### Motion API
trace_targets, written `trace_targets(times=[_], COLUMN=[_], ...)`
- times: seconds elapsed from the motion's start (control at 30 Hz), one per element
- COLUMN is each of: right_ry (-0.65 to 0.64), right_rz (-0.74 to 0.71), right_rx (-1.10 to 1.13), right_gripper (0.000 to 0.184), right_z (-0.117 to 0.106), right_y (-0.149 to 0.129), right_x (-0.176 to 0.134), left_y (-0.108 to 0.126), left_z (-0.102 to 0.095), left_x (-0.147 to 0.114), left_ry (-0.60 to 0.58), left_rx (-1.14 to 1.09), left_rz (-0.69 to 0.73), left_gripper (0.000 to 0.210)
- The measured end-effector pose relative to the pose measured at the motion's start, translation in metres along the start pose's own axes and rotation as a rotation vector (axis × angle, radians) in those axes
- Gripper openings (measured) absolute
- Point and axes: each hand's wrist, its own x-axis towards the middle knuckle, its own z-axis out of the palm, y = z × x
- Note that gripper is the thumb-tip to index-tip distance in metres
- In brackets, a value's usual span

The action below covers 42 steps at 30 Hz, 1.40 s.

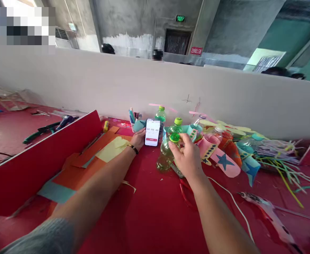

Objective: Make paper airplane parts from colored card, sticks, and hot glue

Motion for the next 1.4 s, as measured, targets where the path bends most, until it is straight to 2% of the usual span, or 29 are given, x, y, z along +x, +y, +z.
trace_targets(times=[0.2, 0.47, 0.57, 0.93, 1.07, 1.17, 1.23, 1.33, 1.4], right_ry=[0.006, -0.039, -0.022, -0.039, -0.102, -0.238, -0.269, -0.131, -0.094], right_rz=[0.001, 0.022, 0.008, -0.048, -0.095, -0.154, -0.204, -0.311, -0.426], right_rx=[-0.030, -0.063, -0.064, -0.125, -0.259, -0.406, -0.436, -0.446, -0.474], right_gripper=[0.031, 0.030, 0.029, 0.030, 0.037, 0.050, 0.055, 0.052, 0.049], right_z=[-0.002, -0.005, -0.003, 0.000, -0.008, -0.026, -0.038, -0.039, -0.025], right_y=[0.002, -0.004, -0.004, -0.012, -0.011, -0.019, -0.032, -0.054, -0.060], right_x=[-0.002, -0.002, -0.003, 0.000, 0.010, 0.023, 0.042, 0.090, 0.134], left_y=[0.003, 0.038, 0.045, 0.030, 0.030, 0.031, 0.031, 0.030, 0.030], left_z=[-0.001, -0.019, -0.025, -0.023, -0.023, -0.025, -0.026, -0.028, -0.028], left_x=[-0.001, 0.000, 0.003, 0.019, 0.018, 0.017, 0.017, 0.018, 0.019], left_ry=[0.019, 0.068, 0.096, 0.091, 0.084, 0.078, 0.078, 0.081, 0.082], left_rx=[0.014, 0.046, 0.065, 0.057, 0.062, 0.064, 0.063, 0.062, 0.062], left_rz=[0.021, 0.088, 0.103, 0.108, 0.108, 0.102, 0.097, 0.090, 0.091], left_gripper=[0.042, 0.038, 0.035, 0.036, 0.035, 0.037, 0.038, 0.040, 0.040])
